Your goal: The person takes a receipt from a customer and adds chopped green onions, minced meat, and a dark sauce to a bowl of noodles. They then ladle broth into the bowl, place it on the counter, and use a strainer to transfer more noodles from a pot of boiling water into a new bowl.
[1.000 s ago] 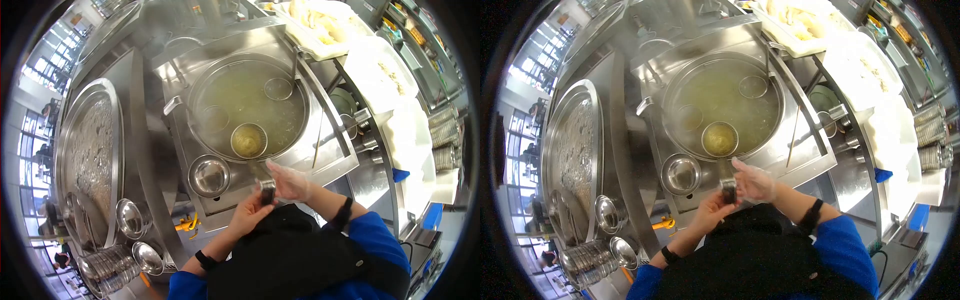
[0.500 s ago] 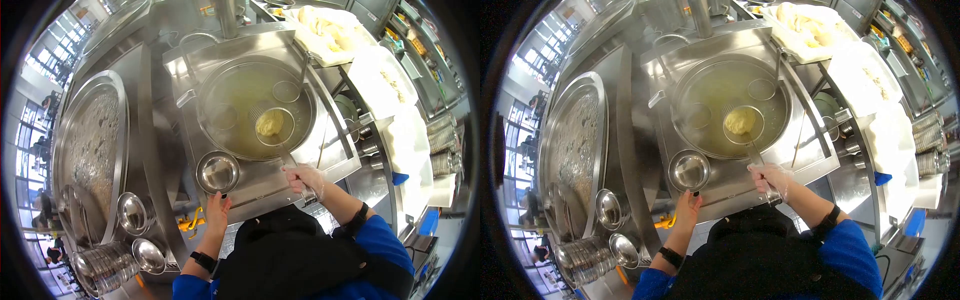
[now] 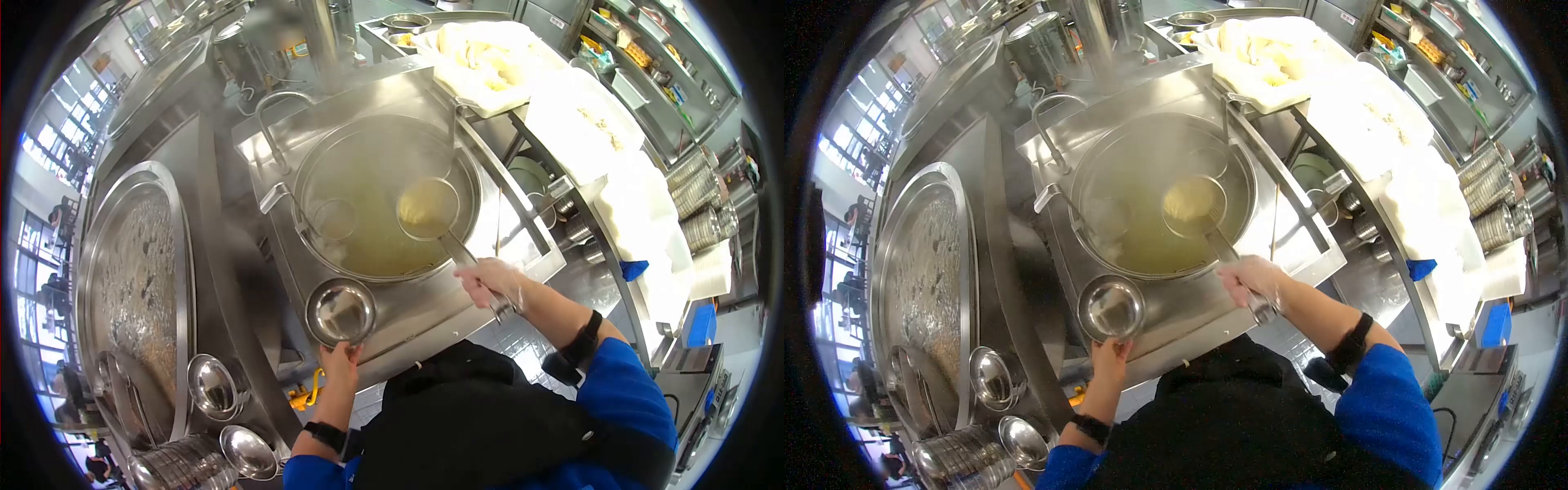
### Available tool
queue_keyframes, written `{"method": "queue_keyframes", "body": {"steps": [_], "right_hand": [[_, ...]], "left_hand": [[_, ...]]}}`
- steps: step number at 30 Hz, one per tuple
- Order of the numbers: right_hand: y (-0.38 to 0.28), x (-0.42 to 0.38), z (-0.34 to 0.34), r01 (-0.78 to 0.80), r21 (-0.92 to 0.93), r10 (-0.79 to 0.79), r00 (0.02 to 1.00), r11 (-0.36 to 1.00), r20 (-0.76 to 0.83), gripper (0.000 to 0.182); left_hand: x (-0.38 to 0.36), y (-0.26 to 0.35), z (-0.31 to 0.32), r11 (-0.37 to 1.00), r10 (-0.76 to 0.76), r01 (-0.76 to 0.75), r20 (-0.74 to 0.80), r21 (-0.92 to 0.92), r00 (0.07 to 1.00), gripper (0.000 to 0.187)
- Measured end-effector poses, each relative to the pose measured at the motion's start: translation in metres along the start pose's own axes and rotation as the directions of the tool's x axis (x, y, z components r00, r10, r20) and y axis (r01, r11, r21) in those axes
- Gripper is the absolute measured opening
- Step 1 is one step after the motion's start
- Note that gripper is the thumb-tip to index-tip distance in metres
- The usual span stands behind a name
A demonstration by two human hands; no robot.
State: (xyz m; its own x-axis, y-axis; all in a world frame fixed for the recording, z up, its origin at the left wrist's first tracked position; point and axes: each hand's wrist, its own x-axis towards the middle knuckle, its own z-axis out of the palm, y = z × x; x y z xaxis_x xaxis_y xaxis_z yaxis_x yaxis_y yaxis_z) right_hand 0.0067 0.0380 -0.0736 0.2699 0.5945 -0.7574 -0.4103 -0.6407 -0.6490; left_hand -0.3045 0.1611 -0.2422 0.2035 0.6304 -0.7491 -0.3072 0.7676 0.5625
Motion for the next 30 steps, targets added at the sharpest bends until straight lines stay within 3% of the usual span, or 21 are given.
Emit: {"method": "queue_keyframes", "body": {"steps": [2, 5, 7, 10, 13, 15, 16, 19, 25, 30], "right_hand": [[-0.005, -0.014, -0.004, -0.080, -0.087, 0.081, 0.997, 0.993, 0.007, 0.030], [-0.021, -0.050, 0.013, -0.066, 0.043, 0.069, 0.996, 0.997, -0.061, 0.023], [-0.017, -0.049, 0.014, -0.026, 0.045, 0.027, 1.000, 0.999, -0.010, 0.024], [0.003, -0.010, 0.007, -0.032, 0.005, 0.032, 0.999, 0.999, 0.006, 0.024], [0.010, 0.031, -0.002, -0.079, -0.010, 0.079, 0.996, 0.997, 0.028, 0.022], [0.002, 0.027, 0.004, -0.086, 0.048, 0.083, 0.994, 0.995, 0.070, 0.038], [0.003, 0.029, 0.006, -0.050, -0.035, 0.052, 0.996, 0.998, 0.078, 0.031], [-0.010, -0.023, 0.018, -0.054, 0.002, 0.054, 0.998, 0.999, 0.011, 0.021], [-0.026, -0.075, 0.054, 0.168, -0.216, -0.183, 0.982, 0.962, -0.051, 0.023], [0.009, -0.052, 0.044, 0.361, -0.263, -0.390, 0.918, 0.895, -0.069, 0.024]], "left_hand": [[-0.016, 0.007, -0.011, 0.996, -0.012, 0.009, 0.038, 0.088, 0.999, 0.058], [-0.040, 0.024, -0.034, 0.979, -0.061, 0.038, 0.111, 0.202, 0.992, 0.057], [-0.056, 0.040, -0.031, 0.972, -0.085, 0.050, 0.146, 0.231, 0.986, 0.056], [-0.056, 0.051, -0.026, 0.970, -0.085, 0.007, 0.311, 0.244, 0.947, 0.057], [-0.060, 0.063, 0.002, 0.971, -0.131, 0.057, 0.317, 0.232, 0.939, 0.055], [-0.062, 0.068, 0.015, 0.971, -0.146, 0.067, 0.347, 0.228, 0.926, 0.054], [-0.065, 0.068, 0.019, 0.971, -0.162, 0.084, 0.355, 0.224, 0.921, 0.054], [-0.061, 0.077, 0.041, 0.966, -0.213, 0.135, 0.385, 0.219, 0.898, 0.052], [-0.075, 0.096, 0.086, 0.972, -0.211, 0.126, 0.498, 0.198, 0.841, 0.050], [-0.097, 0.110, 0.111, 0.978, -0.183, 0.092, 0.552, 0.188, 0.814, 0.050]]}}
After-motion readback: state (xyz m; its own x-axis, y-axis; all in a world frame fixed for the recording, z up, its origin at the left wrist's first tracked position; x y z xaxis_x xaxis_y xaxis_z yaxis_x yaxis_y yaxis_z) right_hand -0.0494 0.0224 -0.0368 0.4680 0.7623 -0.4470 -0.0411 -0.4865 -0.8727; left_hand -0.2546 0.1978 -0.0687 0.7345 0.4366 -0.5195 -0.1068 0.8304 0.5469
